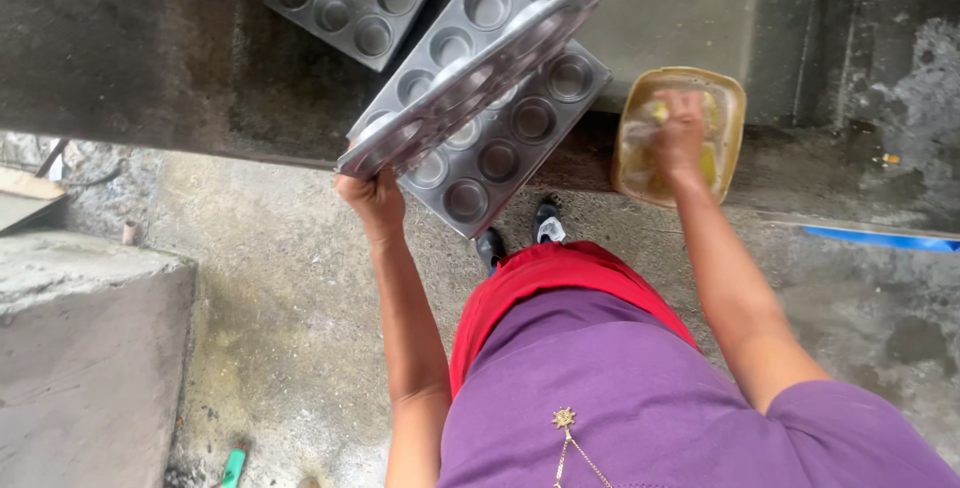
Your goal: The person washes two metal muffin trays in an outdoor concrete sink using a yellow sponge and water. They scrub the inside of the cups and the surface of the trays, rinsing them under running water.
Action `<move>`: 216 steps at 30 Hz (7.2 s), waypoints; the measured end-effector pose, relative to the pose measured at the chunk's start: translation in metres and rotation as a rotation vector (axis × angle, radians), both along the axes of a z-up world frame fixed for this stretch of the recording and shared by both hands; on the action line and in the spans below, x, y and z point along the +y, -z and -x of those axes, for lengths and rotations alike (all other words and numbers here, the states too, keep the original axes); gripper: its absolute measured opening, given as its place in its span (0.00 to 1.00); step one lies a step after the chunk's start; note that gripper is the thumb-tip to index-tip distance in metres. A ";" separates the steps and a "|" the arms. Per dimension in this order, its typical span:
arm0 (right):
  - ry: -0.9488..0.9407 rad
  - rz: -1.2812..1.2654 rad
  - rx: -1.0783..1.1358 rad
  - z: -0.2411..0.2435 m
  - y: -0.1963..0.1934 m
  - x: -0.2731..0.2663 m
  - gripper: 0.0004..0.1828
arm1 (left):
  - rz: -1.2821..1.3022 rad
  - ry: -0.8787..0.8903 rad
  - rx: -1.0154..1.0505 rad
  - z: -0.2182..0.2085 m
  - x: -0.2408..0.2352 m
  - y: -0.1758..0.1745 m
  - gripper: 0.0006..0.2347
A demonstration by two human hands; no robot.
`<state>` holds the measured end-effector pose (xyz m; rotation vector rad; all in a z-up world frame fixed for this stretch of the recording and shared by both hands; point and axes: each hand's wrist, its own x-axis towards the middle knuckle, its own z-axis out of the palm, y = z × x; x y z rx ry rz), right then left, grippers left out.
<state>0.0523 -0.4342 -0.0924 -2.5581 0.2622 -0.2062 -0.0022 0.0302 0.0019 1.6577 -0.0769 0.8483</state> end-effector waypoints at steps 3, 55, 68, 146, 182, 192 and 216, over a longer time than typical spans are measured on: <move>0.010 0.031 -0.041 0.000 0.014 -0.032 0.22 | 0.087 0.007 0.077 0.001 0.000 0.013 0.06; -0.425 0.230 -0.052 -0.090 -0.041 0.179 0.12 | -0.980 -0.175 0.679 -0.032 -0.082 0.045 0.32; -0.695 0.393 0.008 -0.077 -0.046 0.201 0.30 | -0.919 -0.154 0.686 -0.028 -0.086 0.042 0.32; -0.825 0.517 -0.135 0.011 -0.067 0.149 0.14 | -0.159 -0.449 0.610 0.011 -0.046 0.122 0.37; -0.431 0.300 -0.176 -0.050 -0.030 0.091 0.13 | -0.111 -0.449 0.600 0.015 -0.048 0.117 0.37; -0.369 0.381 -0.005 -0.037 -0.078 0.114 0.14 | -0.080 -0.437 0.601 0.011 -0.047 0.111 0.36; -0.774 0.386 -0.358 -0.178 -0.050 0.222 0.18 | -0.095 -0.491 0.654 0.019 -0.053 0.114 0.37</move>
